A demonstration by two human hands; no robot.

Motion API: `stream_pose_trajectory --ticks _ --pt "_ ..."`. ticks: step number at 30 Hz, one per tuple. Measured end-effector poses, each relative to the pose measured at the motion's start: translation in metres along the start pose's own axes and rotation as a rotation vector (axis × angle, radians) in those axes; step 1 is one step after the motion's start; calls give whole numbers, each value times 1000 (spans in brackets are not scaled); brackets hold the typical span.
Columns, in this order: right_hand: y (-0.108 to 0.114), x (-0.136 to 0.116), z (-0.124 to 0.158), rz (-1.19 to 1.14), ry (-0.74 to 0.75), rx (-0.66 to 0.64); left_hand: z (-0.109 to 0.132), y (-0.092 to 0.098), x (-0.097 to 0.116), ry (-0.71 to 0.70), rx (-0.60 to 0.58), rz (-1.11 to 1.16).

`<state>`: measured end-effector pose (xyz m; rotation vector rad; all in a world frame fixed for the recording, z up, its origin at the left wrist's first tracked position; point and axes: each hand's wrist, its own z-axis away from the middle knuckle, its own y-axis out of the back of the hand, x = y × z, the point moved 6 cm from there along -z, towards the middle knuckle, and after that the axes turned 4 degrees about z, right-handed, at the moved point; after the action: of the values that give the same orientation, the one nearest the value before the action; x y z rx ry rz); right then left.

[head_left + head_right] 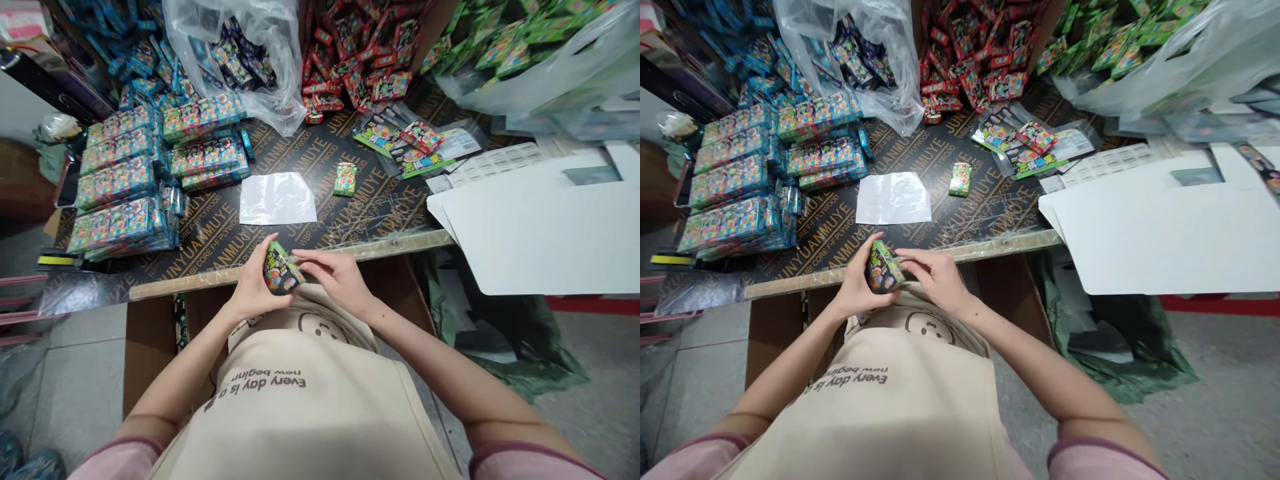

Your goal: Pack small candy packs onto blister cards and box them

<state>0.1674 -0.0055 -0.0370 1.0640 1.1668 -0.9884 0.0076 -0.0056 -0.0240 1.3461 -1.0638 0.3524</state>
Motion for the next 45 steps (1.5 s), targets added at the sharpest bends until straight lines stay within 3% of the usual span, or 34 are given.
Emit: stream_pose_trajectory --ticks 5,9,15,18,21,24,29,33,35,37,39,41,42,43,45 --pt "-1 -9 -1 227 256 -50 -6 4 -3 53 -131 86" --pt "-8 -9 4 377 412 -104 0 -3 -7 89 -159 90" --pt "-18 -24 11 803 643 -241 3 -7 -8 107 -183 80" --pt "-25 -32 16 1009 823 -393 4 -8 -8 87 -320 91" --pt "-34 -38 23 1096 914 -630 8 -9 -2 19 -567 141" --pt "-43 -49 26 997 824 -881 10 -9 7 -7 -785 280" --pt "-63 -65 18 671 431 -1281 5 -16 21 131 -1009 587" --pt "-69 -66 7 320 150 -1500 -6 -16 22 247 -938 653" --pt "-62 -65 -7 300 195 -1356 -3 -12 24 203 -985 632" --pt "-42 -66 -29 372 321 -913 4 -7 25 114 -1033 568" --pt "-8 -66 -41 391 363 -342 7 3 20 54 -890 453" --pt "20 -55 -32 294 275 89 6 14 11 61 -596 310" --pt "24 -44 -24 211 198 198 7 18 7 76 -448 240" --pt "22 -32 -16 117 109 229 9 21 4 90 -320 176" --pt "0 -6 -3 -85 -84 117 14 18 0 107 -119 75"
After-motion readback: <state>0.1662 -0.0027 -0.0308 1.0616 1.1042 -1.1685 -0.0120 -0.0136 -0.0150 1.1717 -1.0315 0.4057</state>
